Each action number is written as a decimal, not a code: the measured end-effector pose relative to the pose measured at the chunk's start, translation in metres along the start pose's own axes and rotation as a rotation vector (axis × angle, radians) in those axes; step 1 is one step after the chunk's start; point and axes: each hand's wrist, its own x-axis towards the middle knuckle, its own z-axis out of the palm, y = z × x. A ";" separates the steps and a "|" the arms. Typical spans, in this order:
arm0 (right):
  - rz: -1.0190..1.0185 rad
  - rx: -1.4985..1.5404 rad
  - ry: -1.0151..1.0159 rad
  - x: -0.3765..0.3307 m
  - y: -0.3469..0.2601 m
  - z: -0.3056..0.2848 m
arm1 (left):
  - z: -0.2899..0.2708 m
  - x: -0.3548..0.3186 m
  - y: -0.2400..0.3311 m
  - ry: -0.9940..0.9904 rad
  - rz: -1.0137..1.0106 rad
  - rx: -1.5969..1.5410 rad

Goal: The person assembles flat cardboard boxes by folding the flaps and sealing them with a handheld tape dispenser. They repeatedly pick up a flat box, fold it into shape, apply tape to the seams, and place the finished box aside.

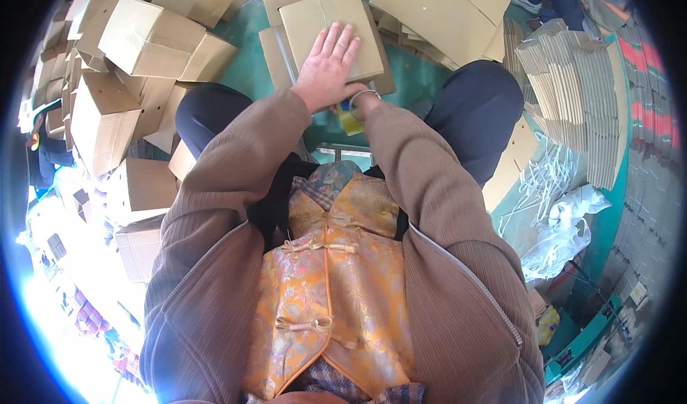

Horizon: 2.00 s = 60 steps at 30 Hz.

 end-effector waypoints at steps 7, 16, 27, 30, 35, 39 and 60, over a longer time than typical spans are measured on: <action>-0.742 -0.513 0.733 -0.026 -0.038 -0.077 | -0.006 0.005 -0.014 0.054 -0.015 -0.276; -1.147 -0.364 0.510 -0.083 -0.060 -0.044 | -0.003 -0.046 -0.012 -0.060 -1.196 -1.612; -1.694 -0.590 -0.724 -0.312 0.015 0.234 | -0.171 -0.286 -0.041 1.341 -0.848 -1.242; -1.577 -0.873 -1.342 -0.343 0.093 0.309 | -0.174 -0.388 -0.010 2.052 -0.607 -1.415; -1.386 -0.820 -1.390 -0.341 0.115 0.297 | -0.128 -0.484 0.026 3.005 -0.651 -1.549; -1.215 -0.585 -0.936 -0.297 0.048 0.203 | -0.075 -0.407 0.011 1.999 -0.870 -1.989; -0.282 -0.188 1.649 -0.128 0.259 -0.499 | 0.012 0.103 0.274 -0.819 0.230 -0.910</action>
